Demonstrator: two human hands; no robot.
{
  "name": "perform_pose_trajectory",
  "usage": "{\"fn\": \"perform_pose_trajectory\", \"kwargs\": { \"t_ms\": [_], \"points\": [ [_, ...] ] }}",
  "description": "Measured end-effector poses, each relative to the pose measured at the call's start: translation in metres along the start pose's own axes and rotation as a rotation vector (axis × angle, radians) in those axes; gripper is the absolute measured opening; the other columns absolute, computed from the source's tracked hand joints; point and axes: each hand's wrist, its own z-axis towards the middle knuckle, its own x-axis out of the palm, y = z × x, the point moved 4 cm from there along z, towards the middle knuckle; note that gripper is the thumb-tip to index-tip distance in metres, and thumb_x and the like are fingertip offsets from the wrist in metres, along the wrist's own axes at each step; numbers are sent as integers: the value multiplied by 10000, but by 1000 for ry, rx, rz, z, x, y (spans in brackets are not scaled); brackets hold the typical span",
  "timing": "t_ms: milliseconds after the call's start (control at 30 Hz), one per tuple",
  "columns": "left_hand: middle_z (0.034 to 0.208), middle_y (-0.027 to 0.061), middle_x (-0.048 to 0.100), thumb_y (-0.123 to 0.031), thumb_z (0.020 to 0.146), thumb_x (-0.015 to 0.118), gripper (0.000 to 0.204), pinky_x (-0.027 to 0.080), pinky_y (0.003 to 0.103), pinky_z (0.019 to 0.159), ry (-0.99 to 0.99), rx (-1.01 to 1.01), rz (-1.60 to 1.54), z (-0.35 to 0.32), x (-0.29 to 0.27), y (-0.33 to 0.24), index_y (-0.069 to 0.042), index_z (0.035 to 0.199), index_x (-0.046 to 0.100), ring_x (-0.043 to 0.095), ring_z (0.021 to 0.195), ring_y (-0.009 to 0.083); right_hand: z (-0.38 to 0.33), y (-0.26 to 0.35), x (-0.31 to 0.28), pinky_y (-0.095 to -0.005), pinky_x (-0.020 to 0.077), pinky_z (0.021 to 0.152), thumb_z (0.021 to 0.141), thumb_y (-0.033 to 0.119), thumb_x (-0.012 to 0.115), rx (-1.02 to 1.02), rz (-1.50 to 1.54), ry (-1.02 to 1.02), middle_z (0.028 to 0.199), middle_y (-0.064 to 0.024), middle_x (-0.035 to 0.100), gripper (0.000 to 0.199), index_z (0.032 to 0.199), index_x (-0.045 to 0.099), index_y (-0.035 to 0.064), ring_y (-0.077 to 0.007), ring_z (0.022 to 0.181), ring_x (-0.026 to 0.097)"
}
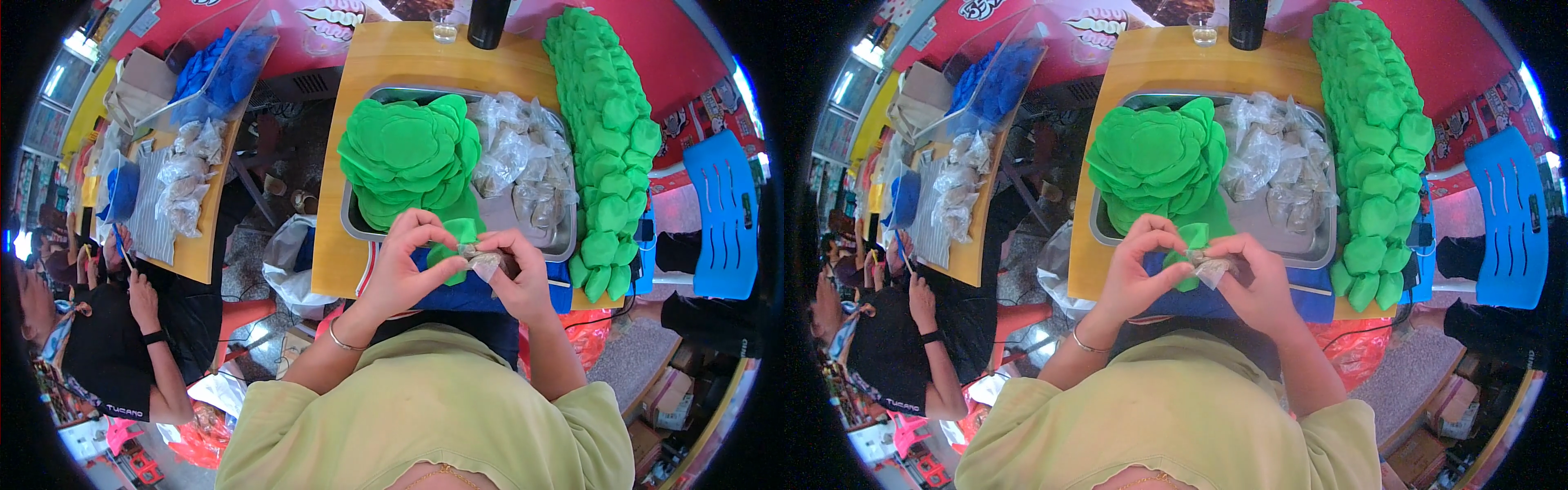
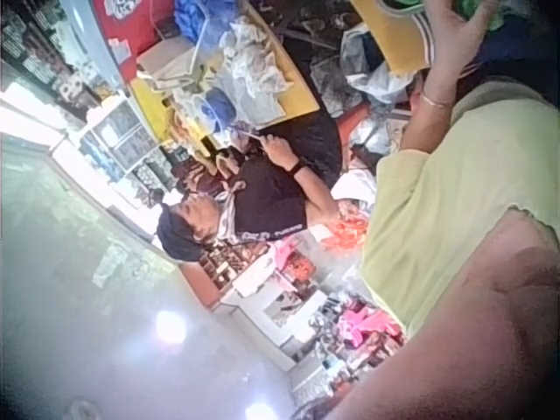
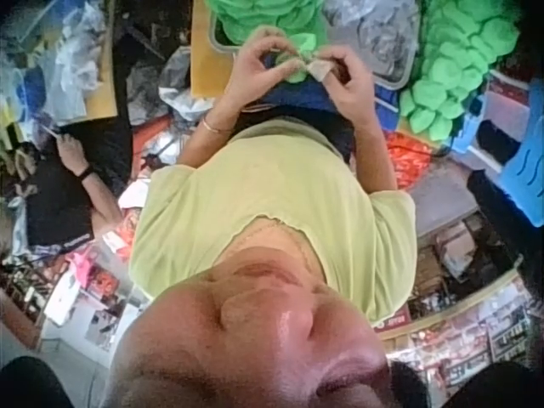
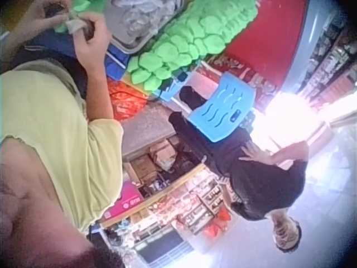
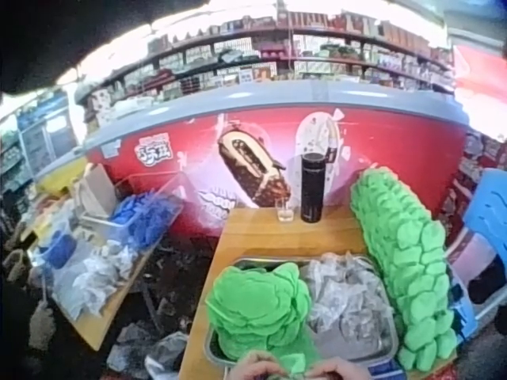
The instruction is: Assembling green leaf-shaped fabric items by adding brown stuffing material into them using a bamboo stick.
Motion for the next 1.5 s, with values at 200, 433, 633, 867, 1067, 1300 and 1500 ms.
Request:
{"fn": "perform_pose_trajectory", "kwargs": {
  "t_ms": [200,433,633,867,1067,1300,1500],
  "points": [
    [938,51,486,-145,714,721,169,351,291,853,120,-49,-77,2,2,3,-68,815,611,467,944,191,0,-5,-3,-260,456,794,778,-64,572,60,81,-38,966,-79,585,225,987,520,1,-126,904,566],
    [1022,72,466,-122,766,659,118,324,292,905,118,-155,-343,1,8,10,-63,791,560,449,994,183,-1,-7,-4,-203,431,742,749,-38,596,68,106,3,983,-67,560,242,969,510,14,-84,860,545],
    [1077,96,440,-124,764,652,117,286,332,948,66,-2,-191,2,6,0,-71,800,554,404,1063,230,0,1,1,-212,446,690,715,-61,617,-43,-145,-113,924,-71,571,242,925,526,18,-81,784,549],
    [1109,119,421,-130,763,657,122,275,345,965,63,-8,26,-3,15,-3,-70,807,560,376,1105,252,1,-13,2,-254,465,626,699,-34,661,-96,-203,-289,858,-69,591,209,868,558,33,-127,721,582],
    [1188,129,411,-139,783,645,124,262,350,980,57,-137,-315,-5,19,8,-56,806,556,361,1143,228,6,6,2,-271,465,601,690,-23,663,-312,-406,-202,869,-95,581,209,868,571,37,-183,699,586],
    [1250,157,413,-129,772,653,112,270,385,990,42,-69,-141,-3,15,2,-68,795,560,358,1194,272,3,5,2,-274,473,594,679,-22,658,-144,-345,-52,916,-119,593,214,866,569,35,-215,670,593],
    [1265,166,408,-109,757,661,111,286,396,990,77,88,153,-1,20,-13,-75,803,567,370,1194,321,6,-2,1,-267,479,600,687,-24,659,-193,-438,-305,903,-107,587,183,836,563,22,-182,686,594]
  ]
}}
